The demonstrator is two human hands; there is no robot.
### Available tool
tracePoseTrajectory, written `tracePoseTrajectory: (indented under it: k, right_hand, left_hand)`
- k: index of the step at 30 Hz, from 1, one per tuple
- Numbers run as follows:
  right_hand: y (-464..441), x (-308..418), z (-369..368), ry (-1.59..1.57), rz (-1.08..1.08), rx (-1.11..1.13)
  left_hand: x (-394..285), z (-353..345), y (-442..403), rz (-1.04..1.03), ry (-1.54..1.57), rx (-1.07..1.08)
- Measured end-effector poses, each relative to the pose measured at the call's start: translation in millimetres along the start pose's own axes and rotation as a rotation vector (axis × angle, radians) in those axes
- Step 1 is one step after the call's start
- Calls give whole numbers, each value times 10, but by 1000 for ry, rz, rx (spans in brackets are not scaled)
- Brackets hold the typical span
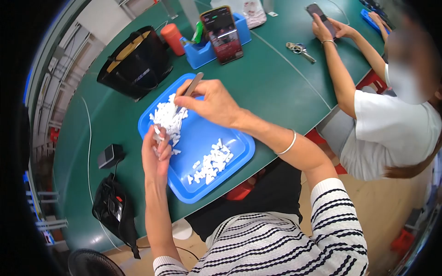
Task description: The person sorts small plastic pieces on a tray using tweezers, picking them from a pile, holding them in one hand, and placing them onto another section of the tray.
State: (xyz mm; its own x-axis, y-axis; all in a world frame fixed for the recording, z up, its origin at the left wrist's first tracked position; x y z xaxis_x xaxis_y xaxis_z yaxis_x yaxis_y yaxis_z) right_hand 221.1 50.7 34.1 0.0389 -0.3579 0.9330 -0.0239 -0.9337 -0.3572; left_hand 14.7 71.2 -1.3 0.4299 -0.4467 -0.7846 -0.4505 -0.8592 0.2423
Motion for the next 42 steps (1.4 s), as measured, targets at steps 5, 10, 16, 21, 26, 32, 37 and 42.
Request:
tracePoseTrajectory:
  k: [5,10,16,21,26,32,37,42]
  right_hand:
    - [62,6,-147,215,17,257]
    - [143,30,-363,203,24,467]
    - [252,-9,-529,289,174,556]
    - [260,-9,-484,409,78,513]
    - [121,49,-231,261,11,340]
    - [66,29,-108,19,-118,229]
    - [60,-6,-98,-145,-151,209]
    - [47,44,-75,-59,-100,182]
  left_hand:
    - [-173,7,-1,-76,175,118]
    - [-221,56,7,-99,-172,43]
    - [-194,27,5,-81,-175,6]
    - [-172,25,8,-44,-315,-51]
    - [-194,-65,51,-84,-604,-77]
    - [-128,-77,62,-27,-749,-47]
    - [-125,-68,55,-2,-715,-36]
    - [-88,34,11,-14,-638,-45]
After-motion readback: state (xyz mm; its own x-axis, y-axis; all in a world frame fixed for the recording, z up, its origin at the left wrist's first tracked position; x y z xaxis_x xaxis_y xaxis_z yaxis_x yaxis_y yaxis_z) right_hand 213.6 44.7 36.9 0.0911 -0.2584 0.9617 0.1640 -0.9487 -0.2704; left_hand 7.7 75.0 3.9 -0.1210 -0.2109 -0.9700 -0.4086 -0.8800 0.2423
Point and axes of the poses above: each hand's wrist, its own y-axis away from the middle knuckle, its own z-axis out of the back of the hand, x = y × z, the point moved 3 cm from there along -y, towards the middle knuckle, and after that the axes turned 4 degrees about -y, right-handed, at the moved point
